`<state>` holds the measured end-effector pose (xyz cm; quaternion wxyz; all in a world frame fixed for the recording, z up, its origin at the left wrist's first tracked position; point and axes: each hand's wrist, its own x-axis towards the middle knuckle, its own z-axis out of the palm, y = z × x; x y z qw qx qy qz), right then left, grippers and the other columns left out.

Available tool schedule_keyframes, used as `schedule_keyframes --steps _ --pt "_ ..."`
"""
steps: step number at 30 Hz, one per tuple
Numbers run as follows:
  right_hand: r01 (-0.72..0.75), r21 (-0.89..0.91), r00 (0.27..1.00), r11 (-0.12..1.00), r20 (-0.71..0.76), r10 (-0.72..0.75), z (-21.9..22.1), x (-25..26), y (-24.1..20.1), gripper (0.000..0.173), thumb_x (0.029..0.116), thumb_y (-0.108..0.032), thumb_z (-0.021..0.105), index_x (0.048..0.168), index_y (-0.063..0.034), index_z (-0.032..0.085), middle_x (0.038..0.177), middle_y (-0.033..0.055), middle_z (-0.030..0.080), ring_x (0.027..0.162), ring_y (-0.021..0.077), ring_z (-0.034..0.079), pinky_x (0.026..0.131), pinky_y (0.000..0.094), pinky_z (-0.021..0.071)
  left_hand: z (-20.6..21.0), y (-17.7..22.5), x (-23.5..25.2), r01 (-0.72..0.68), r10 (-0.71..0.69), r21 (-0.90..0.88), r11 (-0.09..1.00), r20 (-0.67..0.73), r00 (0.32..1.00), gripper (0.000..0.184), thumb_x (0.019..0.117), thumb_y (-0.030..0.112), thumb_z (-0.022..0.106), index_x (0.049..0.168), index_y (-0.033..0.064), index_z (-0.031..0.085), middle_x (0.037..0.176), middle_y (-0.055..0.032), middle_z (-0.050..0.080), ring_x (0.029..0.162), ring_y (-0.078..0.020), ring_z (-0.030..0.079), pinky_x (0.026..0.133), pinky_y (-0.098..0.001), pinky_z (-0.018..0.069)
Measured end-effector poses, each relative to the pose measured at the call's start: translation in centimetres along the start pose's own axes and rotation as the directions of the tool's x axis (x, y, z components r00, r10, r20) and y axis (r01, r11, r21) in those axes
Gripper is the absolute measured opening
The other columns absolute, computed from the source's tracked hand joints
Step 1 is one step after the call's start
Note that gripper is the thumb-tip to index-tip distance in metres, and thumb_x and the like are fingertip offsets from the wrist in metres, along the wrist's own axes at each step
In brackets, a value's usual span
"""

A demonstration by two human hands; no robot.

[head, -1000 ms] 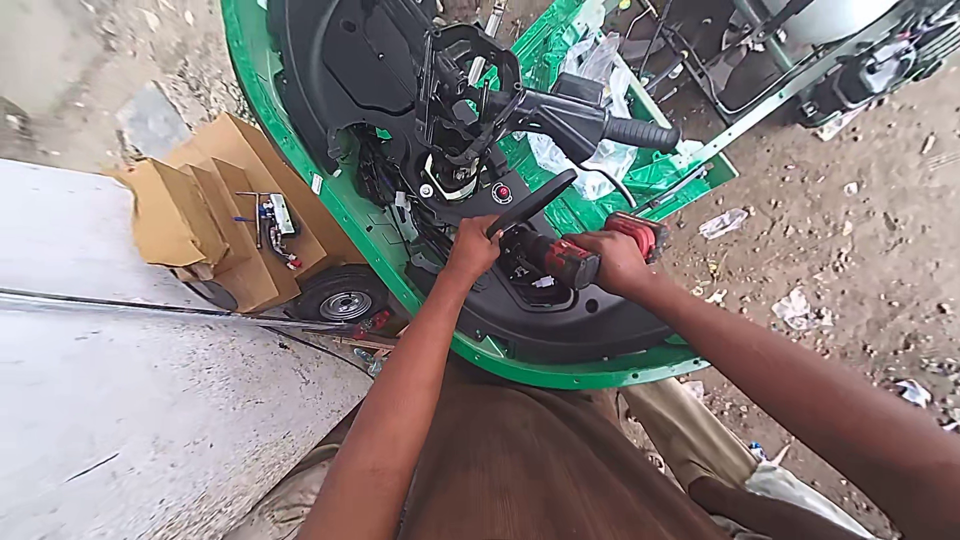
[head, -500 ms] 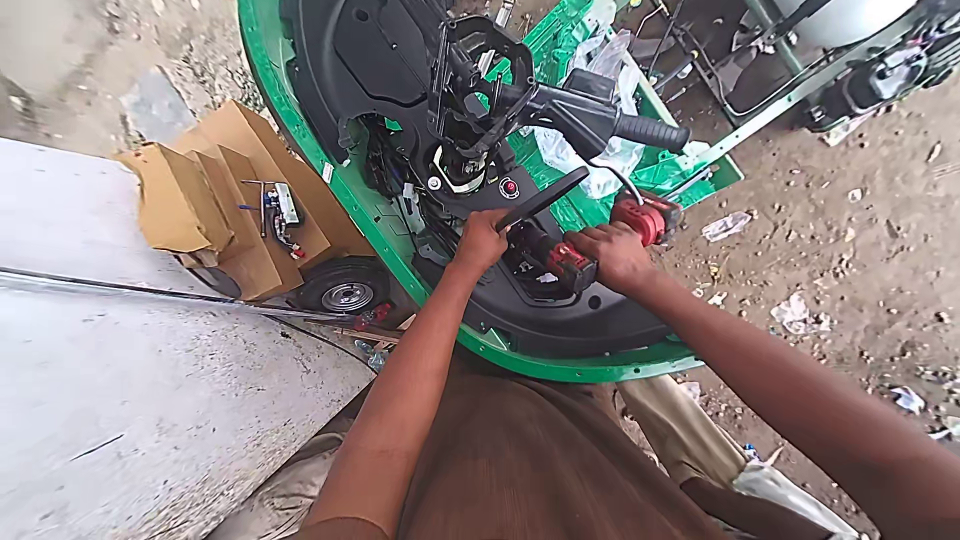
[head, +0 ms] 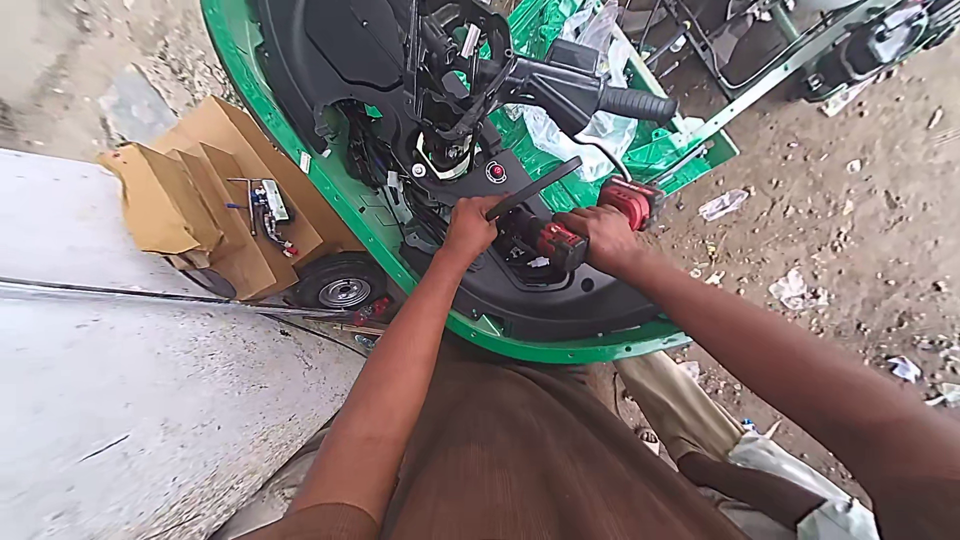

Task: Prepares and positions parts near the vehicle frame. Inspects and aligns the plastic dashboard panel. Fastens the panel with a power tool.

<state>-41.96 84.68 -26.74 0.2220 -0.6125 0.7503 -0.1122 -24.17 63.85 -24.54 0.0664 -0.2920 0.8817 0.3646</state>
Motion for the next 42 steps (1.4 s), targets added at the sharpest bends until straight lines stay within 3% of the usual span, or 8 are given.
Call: schedule_keyframes --steps 12,15,21,25,32,36,38,42 --pt "0.064 -0.115 0.998 0.991 -0.009 -0.066 -0.9 0.1 0.6 0.021 0.0905 -0.011 0.068 0.112 -0.012 0.067 0.101 0.0116 0.071 0.097 0.0343 0.069 0.085 0.0536 0.0514 -0.5 1.0 0.0 0.015 -0.017 0.041 0.999 0.071 0.997 0.037 0.0987 0.008 0.06 0.134 0.0142 0.069 0.112 -0.0167 0.075 0.108 -0.0312 0.07 0.098 -0.0548 0.052" --pt "0.1 -0.218 0.995 0.971 0.009 -0.101 -1.3 0.2 0.3 0.026 0.0954 -0.001 0.058 0.118 -0.013 0.065 0.106 0.0131 0.068 0.098 0.0352 0.066 0.085 0.0531 0.0505 -0.3 1.0 -0.2 -0.005 -0.001 0.064 0.998 0.093 0.996 0.047 0.0972 0.006 0.061 0.143 0.0184 0.063 0.123 -0.014 0.073 0.117 -0.0309 0.068 0.104 -0.0548 0.0502" --pt "0.027 -0.039 0.994 0.999 0.108 -0.022 -1.5 0.2 1.6 0.047 0.0889 -0.008 0.069 0.133 -0.0226 0.066 0.121 0.0147 0.069 0.113 0.0381 0.065 0.096 0.0595 0.0483 -0.7 0.2 0.5 -0.046 0.046 -0.008 0.999 0.096 0.994 0.057 0.0944 0.009 0.067 0.149 0.0138 0.053 0.132 -0.016 0.067 0.125 -0.0298 0.064 0.109 -0.0542 0.0479" --pt "0.059 0.058 0.99 0.997 0.126 -0.066 -5.7 -1.2 1.2 0.045 0.0792 -0.011 0.077 0.123 -0.0219 0.073 0.108 0.01 0.074 0.106 0.033 0.068 0.097 0.0585 0.0469 -1.8 0.5 1.2 -0.191 0.194 -0.037 0.981 0.159 0.968 0.094 0.0912 0.013 0.074 0.165 0.0348 0.02 0.158 -0.0081 0.047 0.137 -0.0273 0.055 0.112 -0.054 0.0472" --pt "0.117 0.033 0.984 0.993 0.132 -0.12 -10.0 -7.3 -1.7 0.059 0.0726 -0.001 0.078 0.126 -0.027 0.073 0.113 0.005 0.074 0.11 0.0303 0.066 0.104 0.0567 0.045 0.3 0.8 0.6 -0.514 0.43 0.103 0.852 0.423 0.797 0.09 0.0927 0.037 0.075 0.165 0.0208 0.024 0.169 -0.0051 0.029 0.153 -0.0264 0.033 0.125 -0.0483 0.0288" --pt "0.042 0.087 0.971 0.995 0.233 -0.061 -10.0 -9.9 -3.9 0.059 0.0682 -0.008 0.085 0.123 -0.028 0.074 0.107 0.0043 0.074 0.106 0.0293 0.067 0.095 0.0572 0.0506 1.6 1.7 -0.9 -0.525 0.25 0.387 0.758 0.57 0.782 0.109 0.0778 0.072 0.074 0.165 0.0389 0.018 0.173 0.0006 0.014 0.154 -0.0428 0.021 0.115 -0.0707 0.0296" --pt "0.007 0.144 0.962 0.99 0.269 -0.046 -10.2 -10.8 -4.4 0.057 0.0688 -0.012 0.086 0.123 -0.0266 0.074 0.108 0.0044 0.074 0.105 0.0283 0.067 0.092 0.0563 0.052 2.4 1.9 -1.7 -0.515 0.098 0.502 0.694 0.643 0.759 0.112 0.0726 0.088 0.063 0.164 0.0451 0.015 0.175 0.0027 0.002 0.158 -0.044 0.003 0.116 -0.0767 0.0146" --pt "0.05 0.323 0.985 0.945 0.143 -0.101 -10.3 -11.7 -4.5 0.045 0.069 -0.026 0.084 0.113 -0.026 0.077 0.096 -0.0033 0.074 0.093 0.0175 0.07 0.085 0.0509 0.0563 3.3 2.2 -1.9 -0.511 -0.032 0.581 0.634 0.68 0.732 0.099 0.0823 0.086 0.054 0.164 0.0466 0.013 0.175 0.0021 -0.004 0.157 -0.0437 -0.007 0.116 -0.0787 0.0056"
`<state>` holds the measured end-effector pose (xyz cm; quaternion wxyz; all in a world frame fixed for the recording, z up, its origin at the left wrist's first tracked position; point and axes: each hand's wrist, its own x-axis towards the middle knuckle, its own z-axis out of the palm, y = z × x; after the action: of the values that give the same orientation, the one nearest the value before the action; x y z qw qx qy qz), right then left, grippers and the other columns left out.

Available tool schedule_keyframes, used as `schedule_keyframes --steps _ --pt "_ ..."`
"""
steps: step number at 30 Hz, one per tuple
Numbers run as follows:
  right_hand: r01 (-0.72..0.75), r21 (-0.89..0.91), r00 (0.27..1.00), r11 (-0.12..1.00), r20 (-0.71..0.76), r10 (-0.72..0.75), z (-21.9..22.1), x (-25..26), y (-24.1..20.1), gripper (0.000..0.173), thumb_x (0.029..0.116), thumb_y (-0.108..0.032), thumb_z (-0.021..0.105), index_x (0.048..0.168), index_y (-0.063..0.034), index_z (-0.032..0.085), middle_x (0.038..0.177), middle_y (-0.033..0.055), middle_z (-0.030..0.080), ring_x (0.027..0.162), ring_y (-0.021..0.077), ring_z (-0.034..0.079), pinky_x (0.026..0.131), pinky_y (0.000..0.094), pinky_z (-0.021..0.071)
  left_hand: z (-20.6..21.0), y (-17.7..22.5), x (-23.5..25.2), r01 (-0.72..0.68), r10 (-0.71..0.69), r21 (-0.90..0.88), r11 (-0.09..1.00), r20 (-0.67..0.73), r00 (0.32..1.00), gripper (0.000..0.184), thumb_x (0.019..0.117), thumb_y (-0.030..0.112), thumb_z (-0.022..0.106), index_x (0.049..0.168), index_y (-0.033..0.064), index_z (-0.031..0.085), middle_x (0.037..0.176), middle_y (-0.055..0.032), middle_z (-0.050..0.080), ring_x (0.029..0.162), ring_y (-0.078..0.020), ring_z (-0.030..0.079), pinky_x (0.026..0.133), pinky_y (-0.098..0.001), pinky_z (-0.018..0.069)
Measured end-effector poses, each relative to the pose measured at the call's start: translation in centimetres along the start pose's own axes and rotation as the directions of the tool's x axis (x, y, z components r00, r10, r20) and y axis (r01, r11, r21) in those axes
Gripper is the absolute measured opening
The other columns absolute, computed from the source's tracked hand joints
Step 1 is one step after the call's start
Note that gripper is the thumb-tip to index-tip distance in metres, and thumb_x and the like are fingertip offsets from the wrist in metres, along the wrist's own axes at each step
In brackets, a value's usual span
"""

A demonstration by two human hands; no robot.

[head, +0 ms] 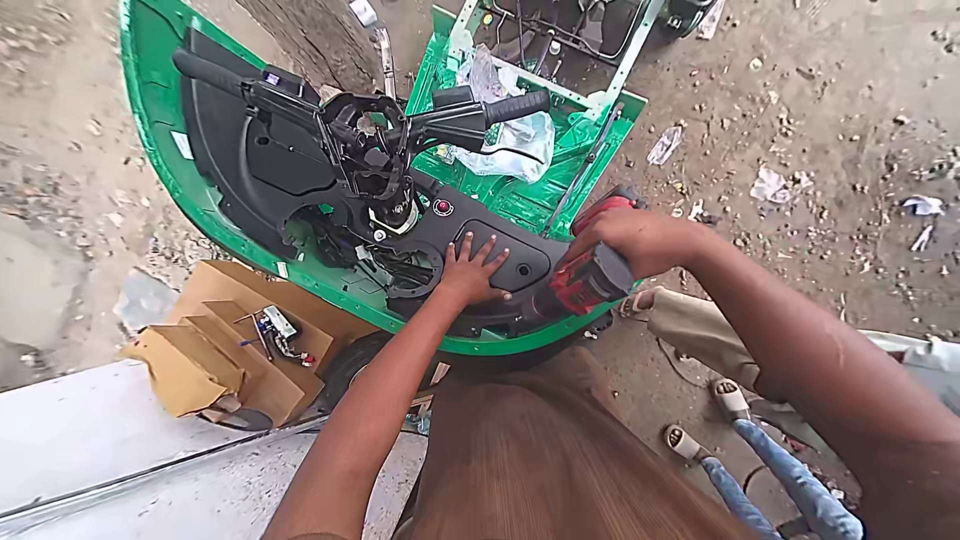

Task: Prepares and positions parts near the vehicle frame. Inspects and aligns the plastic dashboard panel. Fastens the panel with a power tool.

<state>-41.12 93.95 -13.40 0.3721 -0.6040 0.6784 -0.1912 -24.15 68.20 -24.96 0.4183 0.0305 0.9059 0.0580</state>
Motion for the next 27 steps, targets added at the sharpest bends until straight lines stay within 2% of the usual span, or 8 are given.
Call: schedule_keyframes --steps 3,6,8,10,12,15,20,27 --pt "0.056 0.108 0.978 0.993 -0.208 -0.032 0.2 -1.0 -0.7 0.044 0.0723 -0.031 0.077 0.115 -0.0203 0.077 0.102 -0.0042 0.076 0.099 0.0129 0.07 0.092 0.0457 0.057 -1.8 -0.5 -0.5 -0.067 0.064 -0.155 0.986 -0.023 0.998 0.07 0.0995 0.061 0.054 0.161 0.039 0.031 0.174 0.003 0.013 0.158 -0.0417 0.005 0.116 -0.0773 0.0117" --pt "0.03 0.134 0.911 0.991 -0.412 0.028 1.1 -0.1 -3.2 0.046 0.0734 -0.027 0.073 0.119 -0.0182 0.076 0.11 -0.0061 0.075 0.103 0.0075 0.069 0.092 0.0381 0.0587 -1.6 -2.1 -3.2 -0.188 0.023 -0.457 0.869 -0.341 0.94 0.047 0.1078 0.038 0.049 0.149 0.0151 0.055 0.155 -0.0044 0.052 0.145 -0.0277 0.045 0.12 -0.0573 0.0331" --pt "-0.04 0.133 0.881 0.99 -0.463 0.097 2.2 1.7 -5.3 0.051 0.0742 -0.017 0.073 0.125 -0.0186 0.074 0.116 -0.0031 0.073 0.104 0.0133 0.069 0.09 0.046 0.0577 -0.9 -2.6 -6.9 -0.189 -0.137 -0.547 0.815 -0.5 0.855 0.039 0.1066 0.023 0.052 0.141 0.0082 0.061 0.142 -0.0093 0.062 0.131 -0.0247 0.06 0.113 -0.0498 0.0458" --pt "-0.133 0.15 0.87 0.98 -0.456 0.188 2.5 4.6 -7.5 0.061 0.0742 -0.007 0.076 0.133 -0.0196 0.069 0.122 0.0019 0.072 0.108 0.0216 0.07 0.089 0.0557 0.0564 0.2 -3.7 -11.1 -0.054 -0.315 -0.517 0.854 -0.599 0.736 0.033 0.1065 0.022 0.05 0.131 0.0087 0.068 0.136 -0.0075 0.067 0.129 -0.0239 0.061 0.114 -0.0493 0.0437" --pt "-0.184 0.209 0.873 0.961 -0.415 0.257 2.1 8.3 -9.5 0.062 0.0791 -0.005 0.076 0.138 -0.0206 0.065 0.124 0.0028 0.072 0.11 0.0215 0.069 0.092 0.0545 0.0562 1.7 -5.8 -14.5 0.054 -0.459 -0.533 0.845 -0.667 0.587 0.033 0.1055 0.02 0.049 0.131 0.0105 0.068 0.137 -0.0072 0.066 0.131 -0.026 0.059 0.114 -0.0512 0.0427" --pt "-0.114 0.272 0.893 0.956 -0.393 0.218 1.4 15.2 -12.1 0.035 0.0826 -0.015 0.083 0.115 -0.014 0.07 0.101 0.003 0.073 0.094 0.0162 0.071 0.083 0.0445 0.0588 4.0 -9.6 -18.2 0.088 -0.653 -0.681 0.727 -0.646 0.397 0.036 0.105 0.022 0.052 0.137 0.0103 0.064 0.137 -0.0114 0.064 0.128 -0.0289 0.06 0.109 -0.0537 0.0469" --pt "0.017 0.49 0.856 0.871 -0.457 0.241 1.0 27.4 -14.9 0.032 0.079 -0.018 0.085 0.106 -0.0103 0.07 0.096 0.0028 0.075 0.091 0.0142 0.072 0.084 0.0447 0.0609 7.4 -12.1 -22.2 -0.078 -0.768 -0.818 0.57 -0.564 0.302 0.046 0.1018 0.018 0.06 0.146 0.0096 0.054 0.131 -0.0113 0.066 0.11 -0.0205 0.068 0.096 -0.0436 0.0575" --pt "0.117 0.481 0.842 0.869 -0.512 0.17 5.0 35.6 -16.0 0.04 0.0844 -0.015 0.081 0.12 -0.006 0.065 0.106 0.0077 0.074 0.1 0.0167 0.071 0.093 0.0438 0.0582 14.8 -11.9 -25.4 -0.197 -0.856 -0.886 0.421 -0.459 0.236 0.048 0.0997 0.017 0.06 0.145 0.0006 0.053 0.131 -0.0123 0.067 0.107 -0.0147 0.07 0.09 -0.0321 0.0604"
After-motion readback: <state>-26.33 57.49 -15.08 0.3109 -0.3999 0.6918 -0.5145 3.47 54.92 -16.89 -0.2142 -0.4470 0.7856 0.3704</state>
